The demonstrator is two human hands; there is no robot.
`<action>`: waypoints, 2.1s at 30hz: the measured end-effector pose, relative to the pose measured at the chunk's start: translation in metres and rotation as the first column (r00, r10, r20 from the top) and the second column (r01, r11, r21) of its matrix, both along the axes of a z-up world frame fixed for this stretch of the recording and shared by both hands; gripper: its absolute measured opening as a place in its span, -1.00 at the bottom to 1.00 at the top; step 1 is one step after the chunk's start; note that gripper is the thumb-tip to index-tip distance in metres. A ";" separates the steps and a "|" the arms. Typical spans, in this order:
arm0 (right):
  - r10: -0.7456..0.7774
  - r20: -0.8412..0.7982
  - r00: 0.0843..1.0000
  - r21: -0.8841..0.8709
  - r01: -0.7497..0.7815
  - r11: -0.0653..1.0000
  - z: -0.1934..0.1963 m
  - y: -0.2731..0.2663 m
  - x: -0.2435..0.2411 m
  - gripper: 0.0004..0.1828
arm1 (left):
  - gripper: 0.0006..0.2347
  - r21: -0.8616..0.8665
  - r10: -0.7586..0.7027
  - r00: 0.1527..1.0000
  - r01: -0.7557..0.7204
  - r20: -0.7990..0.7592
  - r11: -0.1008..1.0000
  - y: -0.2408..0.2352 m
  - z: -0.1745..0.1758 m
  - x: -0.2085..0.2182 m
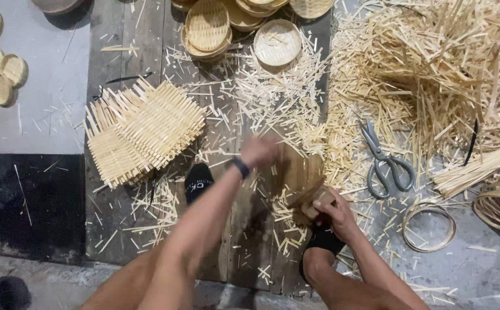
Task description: The person assembles a small woven basket by placing a pre-woven mat into a circular frame, trimming the excess with shears, and securing the edge with a thin strip. The process is repeated for multiple units.
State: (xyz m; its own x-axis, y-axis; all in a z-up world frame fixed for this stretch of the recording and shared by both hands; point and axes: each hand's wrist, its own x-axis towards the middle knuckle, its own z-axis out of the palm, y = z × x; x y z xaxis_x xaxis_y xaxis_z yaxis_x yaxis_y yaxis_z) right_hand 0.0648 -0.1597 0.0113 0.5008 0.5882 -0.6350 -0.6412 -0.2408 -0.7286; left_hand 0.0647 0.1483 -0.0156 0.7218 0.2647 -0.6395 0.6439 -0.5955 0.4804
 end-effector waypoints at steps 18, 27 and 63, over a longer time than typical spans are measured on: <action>-0.052 0.050 0.997 -0.123 0.058 0.991 -0.052 0.046 -0.008 -0.63 | -0.86 0.589 -0.029 0.891 -0.276 0.454 0.759 0.114 0.012 -0.125; -0.115 -0.005 0.993 -0.079 0.114 0.990 -0.065 0.013 -0.013 -0.64 | -0.71 0.493 0.345 0.897 -0.440 0.277 0.750 0.189 0.068 -0.165; -0.280 -0.124 0.952 0.256 0.304 0.918 -0.015 0.031 0.028 -0.46 | -0.90 -0.575 0.688 0.669 -0.455 0.283 0.679 0.014 0.010 -0.130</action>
